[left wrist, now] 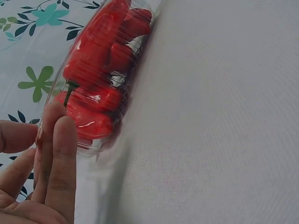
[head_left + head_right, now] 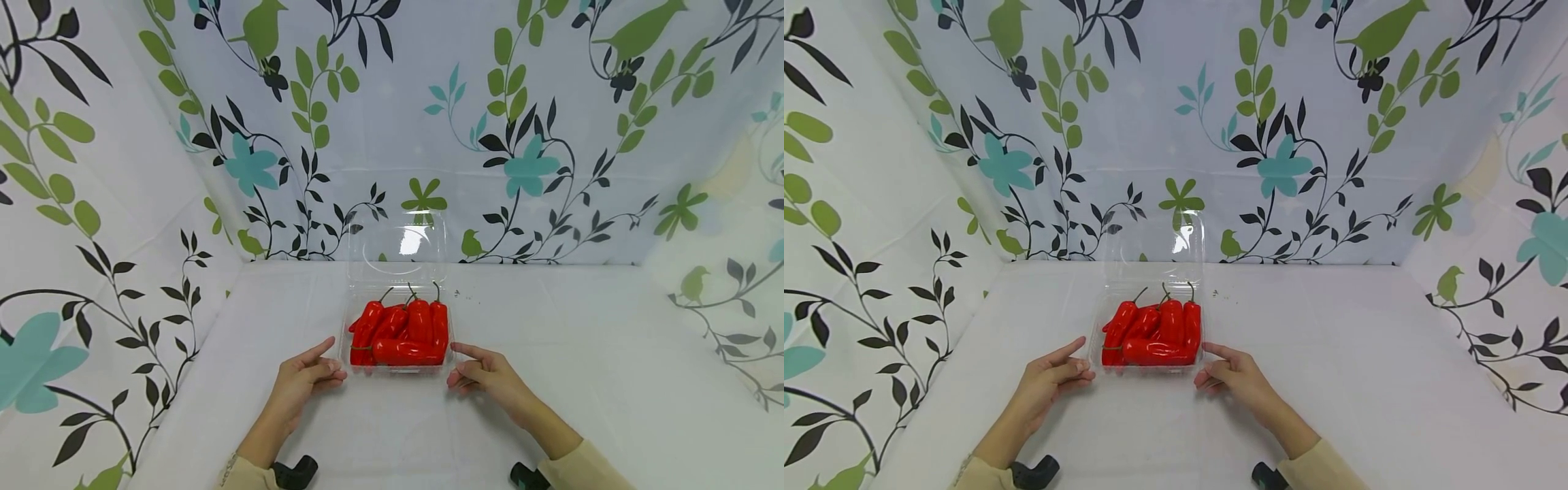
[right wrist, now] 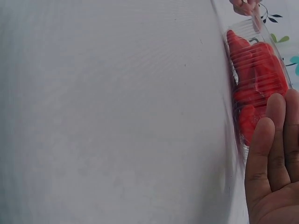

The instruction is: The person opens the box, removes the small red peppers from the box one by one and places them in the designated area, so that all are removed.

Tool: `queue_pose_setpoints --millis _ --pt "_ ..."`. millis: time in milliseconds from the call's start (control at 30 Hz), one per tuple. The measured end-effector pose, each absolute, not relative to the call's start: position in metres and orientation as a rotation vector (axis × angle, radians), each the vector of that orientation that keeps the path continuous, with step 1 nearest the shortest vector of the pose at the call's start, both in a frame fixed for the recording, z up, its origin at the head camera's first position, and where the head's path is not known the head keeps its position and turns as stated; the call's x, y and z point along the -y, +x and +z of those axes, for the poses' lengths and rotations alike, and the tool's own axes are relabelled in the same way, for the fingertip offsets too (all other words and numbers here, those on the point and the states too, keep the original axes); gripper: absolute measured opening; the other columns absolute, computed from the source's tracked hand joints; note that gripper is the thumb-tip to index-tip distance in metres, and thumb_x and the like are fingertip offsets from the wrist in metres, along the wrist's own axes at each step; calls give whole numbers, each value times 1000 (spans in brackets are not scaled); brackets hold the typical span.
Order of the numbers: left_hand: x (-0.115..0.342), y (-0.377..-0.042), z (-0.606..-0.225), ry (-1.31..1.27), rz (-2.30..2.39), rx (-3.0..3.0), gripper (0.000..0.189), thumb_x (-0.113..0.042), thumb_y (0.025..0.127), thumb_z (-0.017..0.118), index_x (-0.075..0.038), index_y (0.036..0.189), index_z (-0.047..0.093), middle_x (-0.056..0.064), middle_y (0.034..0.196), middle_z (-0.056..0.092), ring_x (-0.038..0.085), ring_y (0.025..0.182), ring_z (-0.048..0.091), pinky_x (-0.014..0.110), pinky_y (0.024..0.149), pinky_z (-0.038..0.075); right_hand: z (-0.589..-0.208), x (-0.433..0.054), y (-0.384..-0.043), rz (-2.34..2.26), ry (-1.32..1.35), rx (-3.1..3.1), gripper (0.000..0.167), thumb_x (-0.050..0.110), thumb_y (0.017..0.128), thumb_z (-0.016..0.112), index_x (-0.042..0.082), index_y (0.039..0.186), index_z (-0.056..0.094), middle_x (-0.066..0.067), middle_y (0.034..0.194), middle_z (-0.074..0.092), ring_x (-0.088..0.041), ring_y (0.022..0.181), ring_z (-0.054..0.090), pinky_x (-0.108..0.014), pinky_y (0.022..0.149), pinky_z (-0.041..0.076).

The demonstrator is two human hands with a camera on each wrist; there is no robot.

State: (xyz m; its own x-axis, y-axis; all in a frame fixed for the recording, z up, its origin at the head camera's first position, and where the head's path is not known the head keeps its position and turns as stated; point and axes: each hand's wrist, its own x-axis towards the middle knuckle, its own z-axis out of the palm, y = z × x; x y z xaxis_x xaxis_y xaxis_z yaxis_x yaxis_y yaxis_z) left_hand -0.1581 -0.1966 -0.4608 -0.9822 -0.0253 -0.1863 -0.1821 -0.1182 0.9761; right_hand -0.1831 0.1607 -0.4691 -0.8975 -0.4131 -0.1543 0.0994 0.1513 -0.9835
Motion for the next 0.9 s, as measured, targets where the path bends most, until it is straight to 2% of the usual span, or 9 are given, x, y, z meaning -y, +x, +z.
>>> queue_pose_setpoints --millis 167,300,467,567,700,900 --pt "199 -157 -460 -251 2232 -2057 53 5 95 63 -1 146 52 15 97 66 24 87 74 35 82 62 -468 -159 -182 -1788 -314 -2075 52 16 105 54 -5 151 40 -16 100 74 -29 93 70 -35 87 60" --pt "200 -157 -460 -247 2215 -2081 52 4 95 64 -2 146 53 15 98 66 24 88 74 35 82 62 -466 -159 -182 -1770 -340 -2146 51 16 103 59 -5 147 45 -18 104 72 -32 94 70 -38 83 62" --pt "201 -157 -461 -231 2204 -2095 52 4 95 64 -1 145 53 16 99 66 25 89 74 35 82 62 -463 -159 -186 -1671 -342 -2403 52 22 97 69 0 142 54 -15 117 65 -32 100 68 -39 78 62" --pt "202 -157 -462 -225 2210 -2089 52 4 94 65 0 145 53 16 100 66 26 89 74 35 82 62 -459 -159 -189 -1568 -336 -2596 56 28 93 73 6 142 55 -11 130 61 -29 114 62 -42 88 60" --pt "202 -157 -463 -220 2226 -2074 52 5 94 65 0 145 53 17 101 66 26 88 74 35 81 62 -447 -159 -193 -1449 -400 -2796 60 29 88 80 14 142 56 -7 140 54 -31 128 52 -51 102 52" --pt "203 -156 -463 -209 2239 -2069 53 5 94 65 1 145 53 17 101 66 26 88 74 34 81 62 -418 -150 -196 -1333 -622 -2910 71 32 81 86 23 144 54 -4 146 49 -33 132 49 -58 100 51"
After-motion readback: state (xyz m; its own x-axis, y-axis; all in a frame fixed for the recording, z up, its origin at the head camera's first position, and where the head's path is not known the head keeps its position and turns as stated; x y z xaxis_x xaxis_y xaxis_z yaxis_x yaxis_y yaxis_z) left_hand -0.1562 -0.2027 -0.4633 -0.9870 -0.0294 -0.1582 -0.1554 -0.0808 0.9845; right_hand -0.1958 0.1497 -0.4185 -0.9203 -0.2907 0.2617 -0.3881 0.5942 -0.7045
